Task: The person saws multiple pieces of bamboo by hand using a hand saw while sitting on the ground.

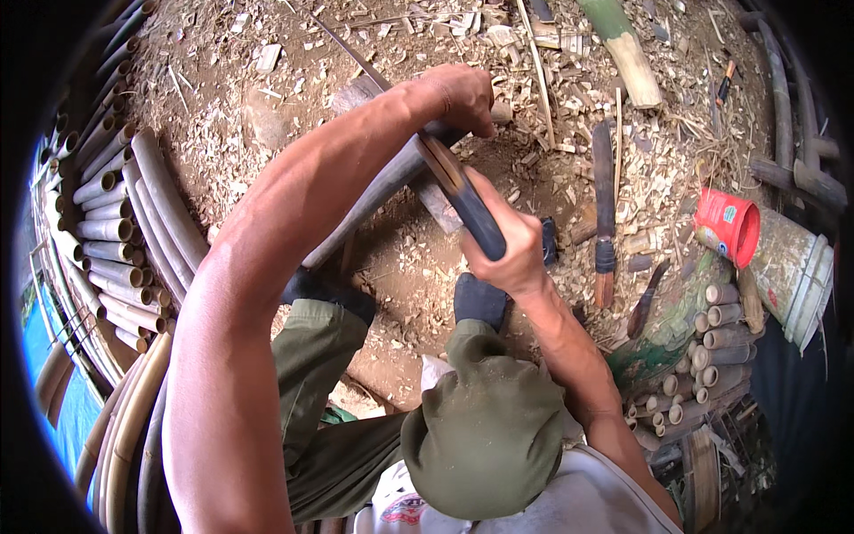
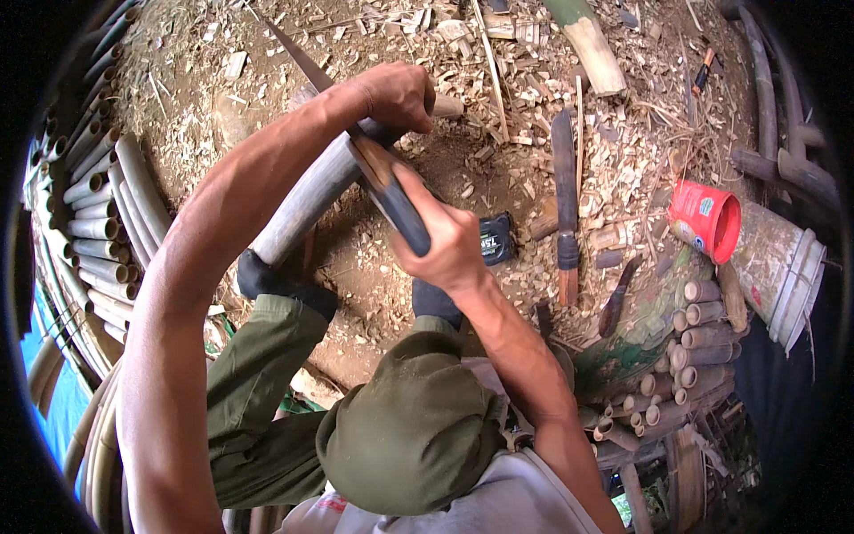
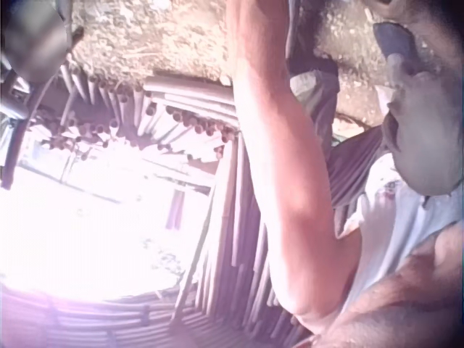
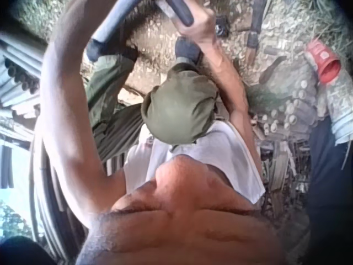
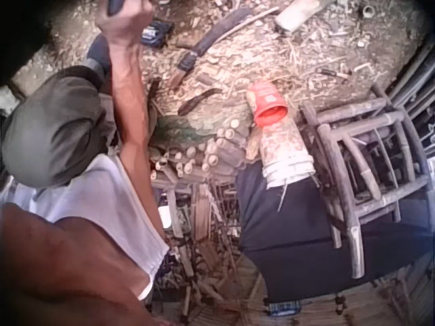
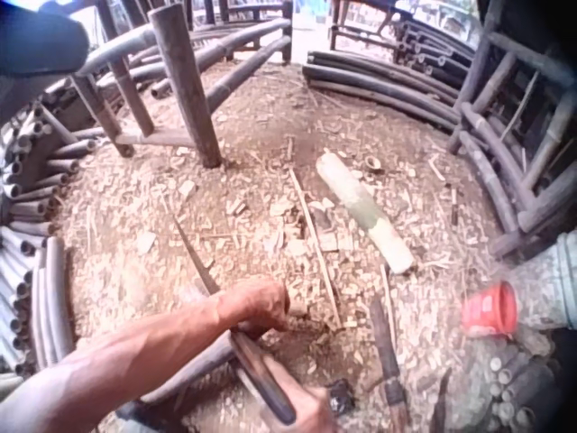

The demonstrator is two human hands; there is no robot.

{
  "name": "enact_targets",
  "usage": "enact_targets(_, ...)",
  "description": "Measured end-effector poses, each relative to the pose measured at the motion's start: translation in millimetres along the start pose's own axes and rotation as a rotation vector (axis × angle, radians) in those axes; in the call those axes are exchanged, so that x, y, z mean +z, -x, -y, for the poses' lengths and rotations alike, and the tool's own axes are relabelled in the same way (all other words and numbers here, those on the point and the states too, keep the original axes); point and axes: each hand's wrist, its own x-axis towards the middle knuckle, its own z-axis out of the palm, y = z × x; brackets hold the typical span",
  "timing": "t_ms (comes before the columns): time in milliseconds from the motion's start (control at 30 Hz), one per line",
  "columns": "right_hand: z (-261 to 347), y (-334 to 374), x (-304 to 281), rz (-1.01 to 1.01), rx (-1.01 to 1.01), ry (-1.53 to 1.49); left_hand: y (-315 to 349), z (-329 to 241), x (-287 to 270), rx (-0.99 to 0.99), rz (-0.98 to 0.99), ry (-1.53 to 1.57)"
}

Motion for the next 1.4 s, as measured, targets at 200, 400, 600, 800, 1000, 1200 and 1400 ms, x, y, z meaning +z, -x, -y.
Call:
enact_targets(200, 60, 153, -123, 0.291, 0.094, 0.233, 21, 16, 4, -0.042, 0.017, 0.052)
enact_targets(400, 3, 85, -57, 0.135, 0.083, 0.113, 6, 7, 8, -0.008, -0.054, -0.02)
enact_targets(600, 34, 74, -56, 0.146, 0.239, 0.035, 5, 11, 9, -0.08, -0.013, 0.037)
enact_targets(800, 44, 159, -128, 0.248, 0.058, 0.264, 20, 18, 3, -0.019, -0.011, -0.009)
enact_targets(1000, 1, 22, -15, 0.053, 0.08, -0.002, -2, -3, -1, -0.052, 0.009, -0.006)
enact_targets(1200, 51, 169, -133, 0.247, 0.115, 0.249, 17, 16, 1, -0.082, 0.043, 0.031)
enact_targets(1400, 19, 88, -69, 0.126, 0.139, 0.059, 6, 9, 1, -0.099, 0.038, 0.027)
